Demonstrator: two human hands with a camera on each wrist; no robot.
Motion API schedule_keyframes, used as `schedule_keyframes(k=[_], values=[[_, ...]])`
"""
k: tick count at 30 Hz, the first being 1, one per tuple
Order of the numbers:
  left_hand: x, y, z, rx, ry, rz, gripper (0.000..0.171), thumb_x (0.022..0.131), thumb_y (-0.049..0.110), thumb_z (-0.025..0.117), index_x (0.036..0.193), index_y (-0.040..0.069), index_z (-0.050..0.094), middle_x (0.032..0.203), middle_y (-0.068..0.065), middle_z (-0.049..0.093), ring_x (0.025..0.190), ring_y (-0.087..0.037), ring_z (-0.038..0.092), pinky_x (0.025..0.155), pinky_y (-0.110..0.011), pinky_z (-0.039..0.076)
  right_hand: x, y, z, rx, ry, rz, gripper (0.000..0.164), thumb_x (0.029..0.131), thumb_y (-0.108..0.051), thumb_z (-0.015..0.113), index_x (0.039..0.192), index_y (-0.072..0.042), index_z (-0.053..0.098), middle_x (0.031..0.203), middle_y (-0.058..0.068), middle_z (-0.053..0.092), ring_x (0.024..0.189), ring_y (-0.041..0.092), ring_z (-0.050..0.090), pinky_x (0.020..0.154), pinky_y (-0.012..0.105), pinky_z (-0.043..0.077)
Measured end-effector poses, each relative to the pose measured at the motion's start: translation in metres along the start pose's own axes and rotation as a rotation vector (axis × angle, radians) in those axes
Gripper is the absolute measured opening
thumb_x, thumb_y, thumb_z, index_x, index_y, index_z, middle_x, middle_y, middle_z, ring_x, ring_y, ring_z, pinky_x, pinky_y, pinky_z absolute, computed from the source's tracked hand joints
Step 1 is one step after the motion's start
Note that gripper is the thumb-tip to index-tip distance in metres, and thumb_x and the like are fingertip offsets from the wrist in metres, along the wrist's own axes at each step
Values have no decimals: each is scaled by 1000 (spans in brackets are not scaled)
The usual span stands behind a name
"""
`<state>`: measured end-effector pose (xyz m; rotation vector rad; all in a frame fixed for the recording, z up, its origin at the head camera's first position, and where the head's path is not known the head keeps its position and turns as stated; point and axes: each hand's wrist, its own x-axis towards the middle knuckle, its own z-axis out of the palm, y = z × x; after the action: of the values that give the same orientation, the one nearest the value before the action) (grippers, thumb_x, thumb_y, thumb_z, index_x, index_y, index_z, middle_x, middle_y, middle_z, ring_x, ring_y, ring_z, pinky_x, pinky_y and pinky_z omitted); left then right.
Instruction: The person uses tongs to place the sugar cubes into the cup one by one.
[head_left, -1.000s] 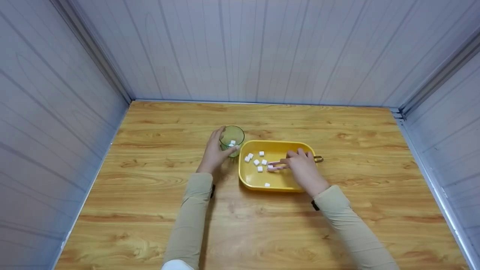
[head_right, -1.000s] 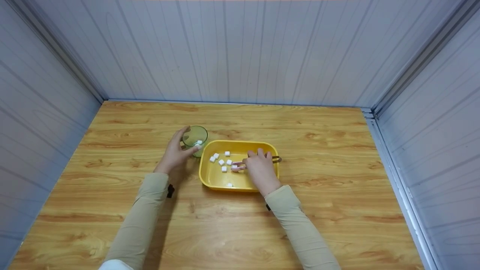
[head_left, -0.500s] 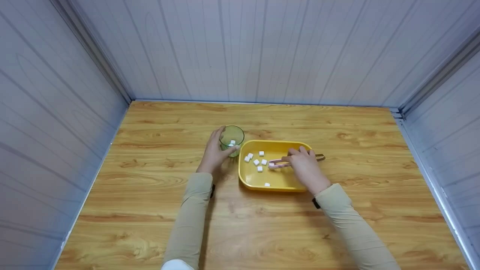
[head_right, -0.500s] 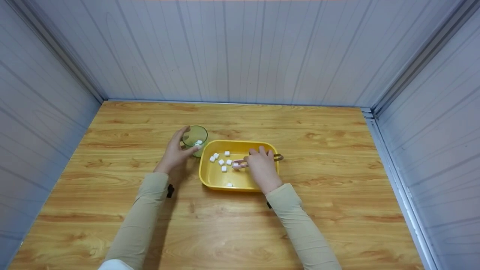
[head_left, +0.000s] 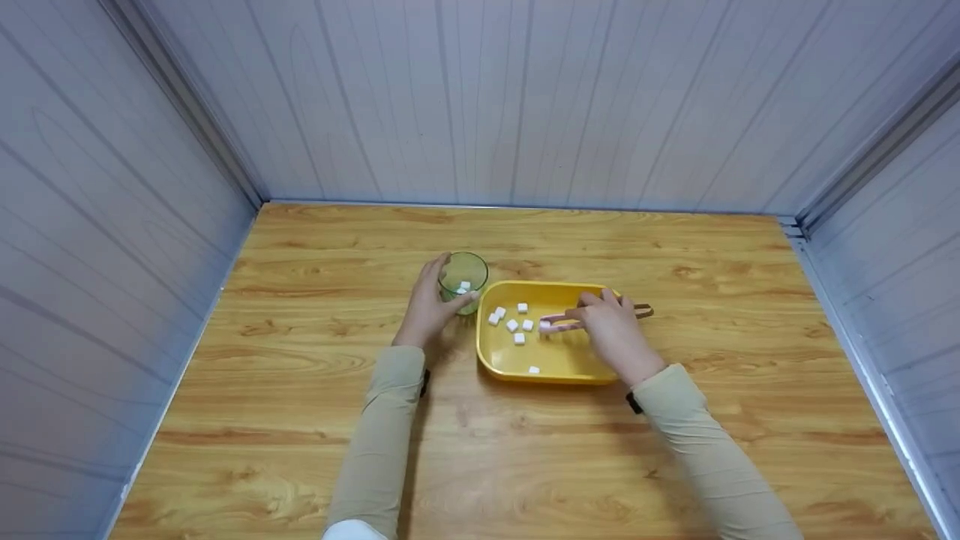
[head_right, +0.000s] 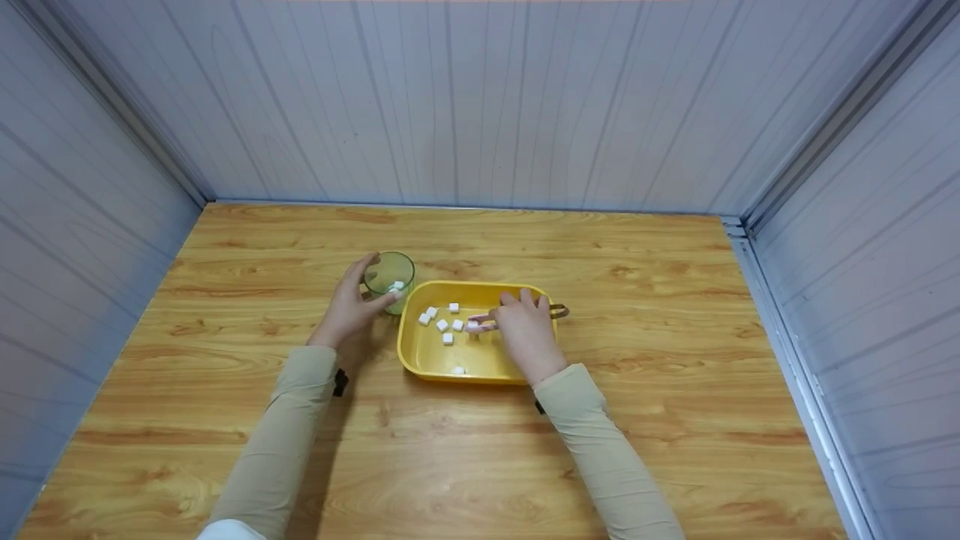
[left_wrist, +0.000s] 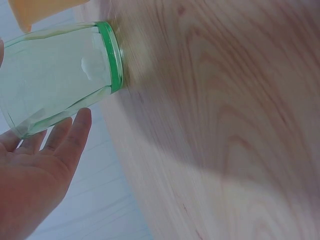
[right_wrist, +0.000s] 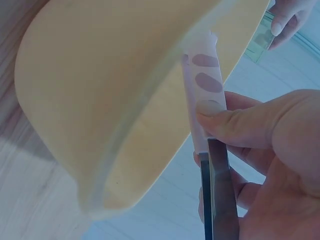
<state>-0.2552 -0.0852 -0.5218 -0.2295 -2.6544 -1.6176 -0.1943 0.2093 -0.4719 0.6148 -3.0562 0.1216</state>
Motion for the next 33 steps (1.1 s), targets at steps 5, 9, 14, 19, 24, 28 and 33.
schedule_keyframes(k=[5, 9, 14, 19, 24, 28, 33], values=[[0, 0, 0, -10, -2, 1, 89, 80, 42, 76, 149, 11, 30, 146, -3, 36, 133, -29, 36, 108, -40, 33, 1, 0, -2, 1, -2, 0, 37, 83, 7, 68, 108, -20, 75, 104, 3, 61, 94, 30, 50, 76, 49, 39], [0, 0, -1, 1, -3, 12, 88, 80, 40, 76, 149, 11, 30, 146, -4, 36, 132, -29, 36, 108, -40, 33, 1, 1, -5, 0, 2, 0, 37, 83, 7, 68, 109, -18, 74, 105, 4, 61, 95, 30, 49, 77, 50, 39], [-2, 2, -2, 9, -16, 24, 86, 83, 36, 75, 150, 9, 28, 146, -5, 35, 132, -31, 35, 108, -42, 33, 2, 1, -8, 27, 15, -1, 38, 84, 8, 67, 109, -18, 74, 107, 5, 62, 98, 31, 50, 80, 52, 39], [-3, 3, -3, 7, -22, 26, 85, 84, 35, 74, 150, 9, 28, 147, -6, 35, 133, -32, 35, 108, -43, 33, 4, 0, -12, 26, 18, 0, 36, 85, 7, 66, 109, -18, 74, 105, 4, 61, 96, 30, 49, 79, 51, 39], [-3, 3, -2, 2, -19, 30, 84, 84, 32, 74, 150, 8, 28, 147, -7, 35, 133, -33, 35, 107, -43, 33, 6, -2, -16, 25, 19, -2, 35, 84, 7, 67, 108, -17, 75, 103, 4, 60, 92, 29, 49, 78, 50, 39], [-3, 2, -2, 3, -12, 25, 84, 83, 33, 75, 149, 8, 29, 146, -6, 35, 133, -32, 35, 107, -42, 33, 9, -3, -20, 20, 22, -5, 35, 85, 6, 67, 108, -18, 74, 100, 3, 59, 88, 28, 47, 76, 49, 38], [-2, 2, -1, 9, -7, 20, 85, 83, 34, 75, 150, 10, 29, 146, -5, 36, 133, -32, 35, 108, -42, 32, 11, -5, -25, 20, 33, -15, 35, 86, 4, 67, 111, -20, 73, 99, 2, 59, 85, 27, 45, 74, 47, 38]])
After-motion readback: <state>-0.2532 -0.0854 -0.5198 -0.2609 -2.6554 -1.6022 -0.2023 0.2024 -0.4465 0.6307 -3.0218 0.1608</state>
